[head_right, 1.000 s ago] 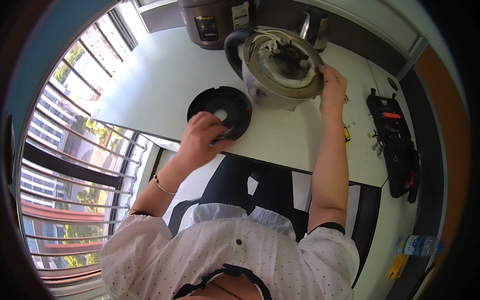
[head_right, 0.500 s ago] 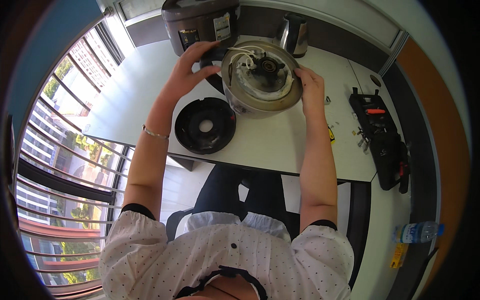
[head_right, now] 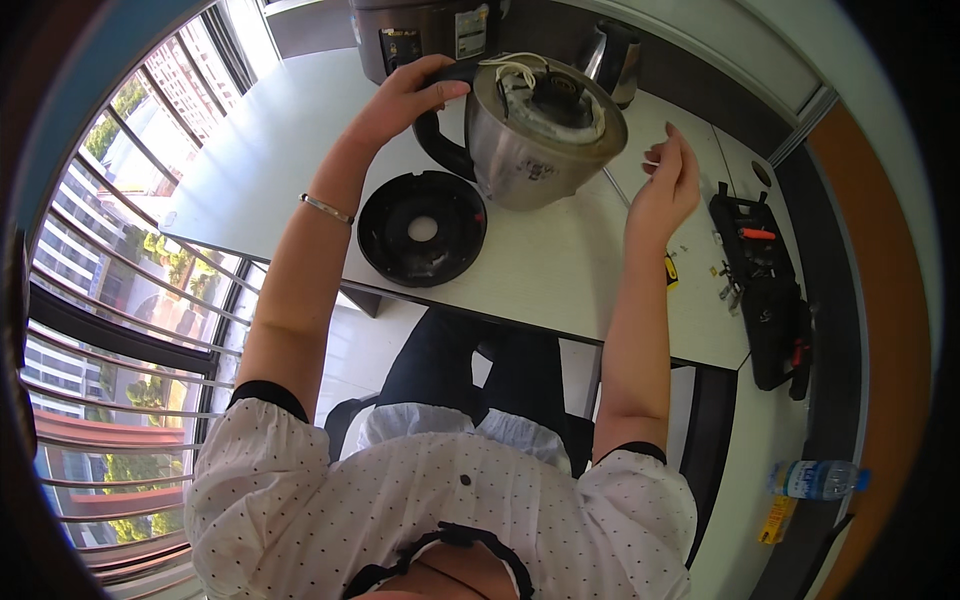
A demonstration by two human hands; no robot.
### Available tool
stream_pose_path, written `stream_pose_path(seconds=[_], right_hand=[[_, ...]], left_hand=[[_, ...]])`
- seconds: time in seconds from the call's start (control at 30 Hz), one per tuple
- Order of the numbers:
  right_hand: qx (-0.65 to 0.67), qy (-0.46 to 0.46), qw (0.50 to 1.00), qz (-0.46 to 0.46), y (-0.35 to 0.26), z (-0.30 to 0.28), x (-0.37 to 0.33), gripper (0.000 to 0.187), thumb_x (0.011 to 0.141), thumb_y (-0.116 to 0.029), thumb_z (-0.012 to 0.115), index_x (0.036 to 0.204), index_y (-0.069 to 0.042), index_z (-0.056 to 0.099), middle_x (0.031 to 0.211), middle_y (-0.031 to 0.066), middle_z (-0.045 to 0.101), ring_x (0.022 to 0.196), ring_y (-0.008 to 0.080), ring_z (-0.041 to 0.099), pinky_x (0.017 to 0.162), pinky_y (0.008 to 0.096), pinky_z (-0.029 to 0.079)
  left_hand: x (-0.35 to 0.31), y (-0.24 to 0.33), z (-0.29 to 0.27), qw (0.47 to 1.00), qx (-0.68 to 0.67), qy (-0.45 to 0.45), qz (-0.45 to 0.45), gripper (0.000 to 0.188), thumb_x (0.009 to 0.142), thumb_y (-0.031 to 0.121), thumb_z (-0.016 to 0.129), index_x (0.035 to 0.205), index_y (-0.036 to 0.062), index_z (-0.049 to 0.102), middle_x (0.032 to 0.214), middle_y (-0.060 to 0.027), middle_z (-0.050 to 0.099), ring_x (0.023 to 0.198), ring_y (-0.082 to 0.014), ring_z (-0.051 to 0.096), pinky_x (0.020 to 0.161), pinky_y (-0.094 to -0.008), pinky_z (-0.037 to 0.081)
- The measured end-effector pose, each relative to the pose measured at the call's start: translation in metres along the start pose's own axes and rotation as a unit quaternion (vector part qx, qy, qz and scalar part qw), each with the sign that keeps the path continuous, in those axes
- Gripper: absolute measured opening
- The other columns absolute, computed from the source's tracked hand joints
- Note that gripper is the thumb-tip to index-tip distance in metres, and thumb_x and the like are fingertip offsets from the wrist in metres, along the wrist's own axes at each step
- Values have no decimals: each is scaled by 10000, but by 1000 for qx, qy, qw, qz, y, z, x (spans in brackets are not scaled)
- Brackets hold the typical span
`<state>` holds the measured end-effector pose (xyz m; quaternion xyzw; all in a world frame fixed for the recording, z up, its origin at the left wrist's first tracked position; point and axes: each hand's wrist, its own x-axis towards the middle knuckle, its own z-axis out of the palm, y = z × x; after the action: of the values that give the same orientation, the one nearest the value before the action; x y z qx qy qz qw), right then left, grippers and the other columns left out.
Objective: The person assembles an electric kettle by hand, inserting internal components into the base, attaching the main kettle body, and securing the base plate with screws using a screwdriver.
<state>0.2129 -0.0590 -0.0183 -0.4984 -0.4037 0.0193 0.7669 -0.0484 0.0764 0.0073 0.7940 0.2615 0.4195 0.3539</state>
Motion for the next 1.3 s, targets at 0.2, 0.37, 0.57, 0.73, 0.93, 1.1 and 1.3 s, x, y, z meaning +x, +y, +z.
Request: stream_pose_path(seconds=[0.2,0.37,0.57,0.73,0.93,1.1,1.3], right_hand=[[-96,-237,905,-341,-39,3,-95,169,813,-78,623,974,-26,630,959,105,631,859,290,600,809,388,456],[-148,-477,791,-354,-59,31,-155,522,727,-253,737,1159,-15,566,1074,120,550,1017,303,522,900,447,413],[-212,-510,746,-372,-35,31,-188,481,746,-166,650,1183,19,572,966,126,518,978,287,507,917,430,421],[-178,-493,750,-404,-29,20,-182,440,730,-48,589,1169,-5,583,893,108,521,901,282,525,861,397,458],[-187,-466,767,-398,-43,-7,-161,472,723,-67,622,1186,3,574,935,111,530,921,301,523,873,411,448],[-137,-426,815,-369,-60,-37,-136,607,651,-37,713,1229,22,535,969,141,527,956,340,528,856,409,450],[-137,-347,852,-367,-73,-83,-105,544,761,-120,645,1252,54,492,1031,186,535,971,359,524,871,469,425]], left_hand=[[-1,-10,2,999,-11,31,12,367,852,294,703,1087,26,617,828,17,573,781,-80,507,706,-241,431],[-4,5,4,1000,-22,14,10,401,839,295,719,1106,16,608,835,3,580,792,-77,502,708,-242,426],[-8,9,5,1000,-11,28,7,477,781,334,768,1078,-8,619,834,-38,598,782,-112,523,709,-269,439],[-17,15,6,1000,-7,14,8,331,842,243,708,1072,27,609,844,-3,579,820,-88,506,737,-254,423],[-27,21,10,999,0,27,29,365,824,244,729,1078,17,598,880,-14,601,842,-89,508,760,-260,428],[-34,25,10,999,-5,37,31,411,785,285,770,1034,0,609,813,-28,578,776,-107,494,707,-270,431],[-45,34,13,999,-18,44,24,407,783,289,771,1010,-3,600,792,-27,567,751,-110,488,694,-271,431]])
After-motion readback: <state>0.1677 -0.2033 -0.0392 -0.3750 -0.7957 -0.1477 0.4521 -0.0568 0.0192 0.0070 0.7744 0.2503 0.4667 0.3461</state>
